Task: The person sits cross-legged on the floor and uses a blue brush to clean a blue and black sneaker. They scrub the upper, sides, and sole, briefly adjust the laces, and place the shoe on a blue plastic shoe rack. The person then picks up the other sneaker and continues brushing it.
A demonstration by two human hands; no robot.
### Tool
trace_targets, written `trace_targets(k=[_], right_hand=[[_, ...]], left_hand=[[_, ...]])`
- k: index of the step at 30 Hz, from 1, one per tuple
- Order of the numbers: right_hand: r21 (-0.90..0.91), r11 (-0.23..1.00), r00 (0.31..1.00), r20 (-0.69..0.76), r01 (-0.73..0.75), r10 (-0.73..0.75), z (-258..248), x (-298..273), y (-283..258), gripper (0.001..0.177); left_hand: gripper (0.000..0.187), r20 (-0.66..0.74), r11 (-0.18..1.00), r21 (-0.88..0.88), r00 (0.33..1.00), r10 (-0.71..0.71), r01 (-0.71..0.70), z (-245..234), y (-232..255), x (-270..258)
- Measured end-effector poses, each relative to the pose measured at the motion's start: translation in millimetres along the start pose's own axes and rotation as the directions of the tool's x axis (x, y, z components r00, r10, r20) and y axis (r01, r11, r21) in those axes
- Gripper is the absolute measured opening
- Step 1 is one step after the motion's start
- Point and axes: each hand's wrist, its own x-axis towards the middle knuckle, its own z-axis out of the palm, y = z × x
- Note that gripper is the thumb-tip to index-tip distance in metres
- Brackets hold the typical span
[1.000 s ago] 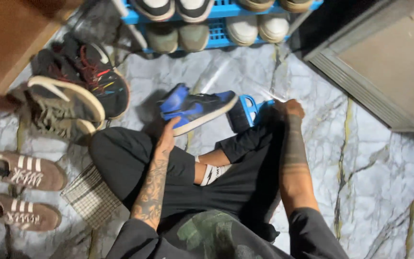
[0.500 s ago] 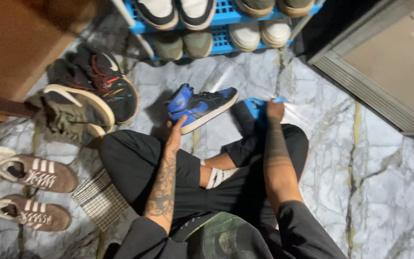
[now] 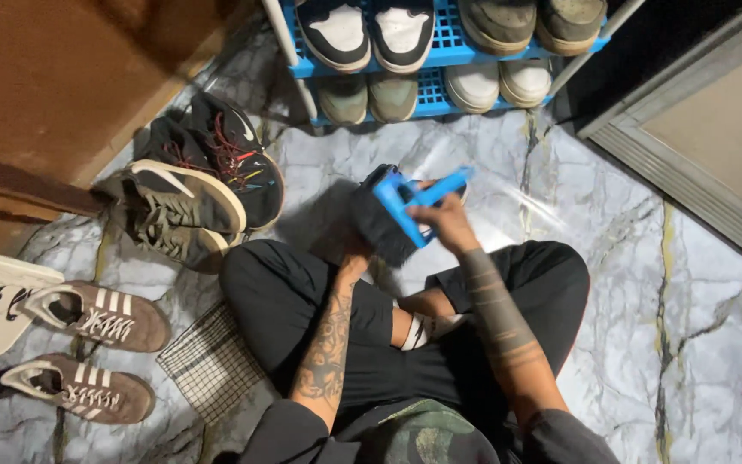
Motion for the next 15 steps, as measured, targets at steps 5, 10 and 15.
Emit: trace_targets(k=[5, 10, 15], right_hand=[[-0.692, 0.722, 0.989, -0.111, -0.009, -0.095, -136, 32, 51, 0.018], [-0.678, 0.730, 0.570, -0.633, -0.081, -0.524, -310, 57, 72, 0.020], [-0.604, 0.797, 0.936, -0.284, -0.007, -0.207, -185, 40, 65, 0.029]], left_hand=[[0.071, -0.325, 0.952, -0.030, 0.904, 0.278, -0.304, 14, -51, 6], [0.087, -0.134, 0.937, -0.332, 0.989, 0.065, -0.107, -35, 34, -52], [0.096, -0.008, 0.916, -0.400, 0.999, -0.042, 0.035, -27, 32, -40]])
